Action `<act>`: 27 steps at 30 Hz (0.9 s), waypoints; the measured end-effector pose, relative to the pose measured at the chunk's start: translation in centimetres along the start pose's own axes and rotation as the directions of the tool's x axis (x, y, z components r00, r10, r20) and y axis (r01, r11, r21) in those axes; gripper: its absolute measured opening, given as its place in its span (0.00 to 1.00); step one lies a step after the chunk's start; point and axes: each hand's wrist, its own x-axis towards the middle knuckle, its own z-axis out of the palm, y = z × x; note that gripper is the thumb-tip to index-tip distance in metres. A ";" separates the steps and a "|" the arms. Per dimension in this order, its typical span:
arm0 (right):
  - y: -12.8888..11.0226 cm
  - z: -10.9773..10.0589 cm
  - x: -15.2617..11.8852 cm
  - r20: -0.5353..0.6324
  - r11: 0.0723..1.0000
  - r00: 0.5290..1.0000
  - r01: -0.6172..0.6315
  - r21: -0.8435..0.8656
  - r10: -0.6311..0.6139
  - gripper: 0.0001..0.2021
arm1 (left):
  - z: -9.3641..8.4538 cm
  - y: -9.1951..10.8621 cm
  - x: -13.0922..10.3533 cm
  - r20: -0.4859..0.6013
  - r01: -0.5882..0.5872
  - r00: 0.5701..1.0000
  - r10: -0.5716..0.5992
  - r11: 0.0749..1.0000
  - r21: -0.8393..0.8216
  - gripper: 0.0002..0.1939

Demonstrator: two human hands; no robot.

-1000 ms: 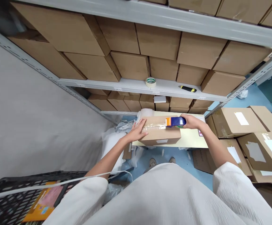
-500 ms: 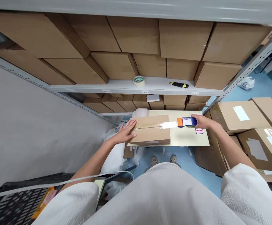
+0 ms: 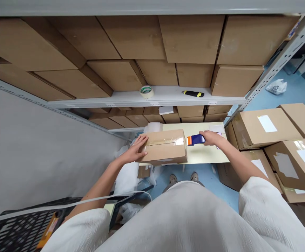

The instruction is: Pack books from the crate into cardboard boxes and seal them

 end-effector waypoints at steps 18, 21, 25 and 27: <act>-0.4 6.2 6.5 0.118 0.957 0.956 -0.280 0.076 0.270 0.29 | 0.5 0.1 0.4 -0.028 -0.020 0.999 0.018 0.997 -0.068 0.50; 2.0 8.7 5.2 0.208 0.818 0.885 -0.465 0.339 0.417 0.33 | 0.6 0.0 0.2 -0.039 -0.023 0.999 0.020 0.997 -0.074 0.49; 3.7 11.2 4.1 0.194 0.663 0.829 -0.541 0.517 0.525 0.30 | 0.6 -0.1 0.1 -0.042 -0.023 0.999 0.020 0.995 -0.093 0.48; 3.7 12.2 4.0 0.152 0.663 0.805 -0.564 0.492 0.573 0.27 | 0.6 -0.2 0.0 -0.030 -0.021 0.999 0.018 0.994 -0.110 0.47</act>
